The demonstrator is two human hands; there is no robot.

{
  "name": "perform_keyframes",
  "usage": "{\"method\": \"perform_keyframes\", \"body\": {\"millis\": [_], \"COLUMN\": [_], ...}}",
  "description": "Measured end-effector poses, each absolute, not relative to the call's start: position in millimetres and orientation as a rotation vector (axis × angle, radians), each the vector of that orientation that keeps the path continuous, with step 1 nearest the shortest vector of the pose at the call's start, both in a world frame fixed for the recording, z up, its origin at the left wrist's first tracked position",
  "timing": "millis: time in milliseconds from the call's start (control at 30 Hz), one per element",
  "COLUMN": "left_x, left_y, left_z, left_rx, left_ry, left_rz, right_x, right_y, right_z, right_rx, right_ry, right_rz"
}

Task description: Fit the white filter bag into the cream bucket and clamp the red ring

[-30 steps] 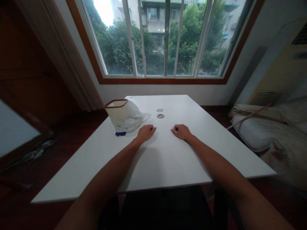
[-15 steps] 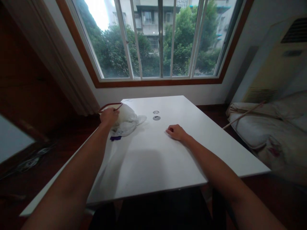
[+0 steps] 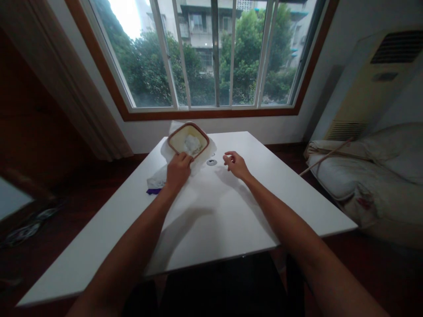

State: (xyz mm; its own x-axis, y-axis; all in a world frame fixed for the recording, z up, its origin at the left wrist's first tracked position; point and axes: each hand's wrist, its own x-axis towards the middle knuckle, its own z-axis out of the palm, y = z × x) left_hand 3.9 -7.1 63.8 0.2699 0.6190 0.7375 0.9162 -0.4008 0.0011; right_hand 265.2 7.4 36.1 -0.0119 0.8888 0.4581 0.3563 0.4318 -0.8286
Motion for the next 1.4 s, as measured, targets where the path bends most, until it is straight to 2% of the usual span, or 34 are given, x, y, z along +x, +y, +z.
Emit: {"method": "perform_keyframes", "body": {"millis": [200, 500, 567, 767, 933, 1067, 1400], "left_x": [41, 57, 57, 48, 39, 34, 33], "left_y": [-32, -49, -51, -48, -36, -29, -13], "left_z": [37, 25, 24, 26, 19, 13, -15], "left_rx": [-2.293, -2.562, -2.579, -2.234, -2.228, -2.392, -2.387], "left_ry": [-1.221, -1.17, -1.155, -1.23, -1.22, -1.078, -1.141], "left_rz": [-0.705, -0.612, -0.661, -1.12, -1.27, -1.298, -1.258], "right_x": [266, 276, 276, 273, 271, 270, 269], "right_y": [2, -9, -12, -15, -14, -15, -3], "right_z": [41, 18, 20, 22, 18, 18, 1], "right_rx": [-1.148, -1.082, -1.121, -1.171, -1.18, -1.176, -0.974], "right_ry": [-1.454, -1.461, -1.447, -1.368, -1.406, -1.387, -1.278], "right_rz": [0.527, 0.662, 0.642, 0.666, 0.71, 0.765, 0.991]}}
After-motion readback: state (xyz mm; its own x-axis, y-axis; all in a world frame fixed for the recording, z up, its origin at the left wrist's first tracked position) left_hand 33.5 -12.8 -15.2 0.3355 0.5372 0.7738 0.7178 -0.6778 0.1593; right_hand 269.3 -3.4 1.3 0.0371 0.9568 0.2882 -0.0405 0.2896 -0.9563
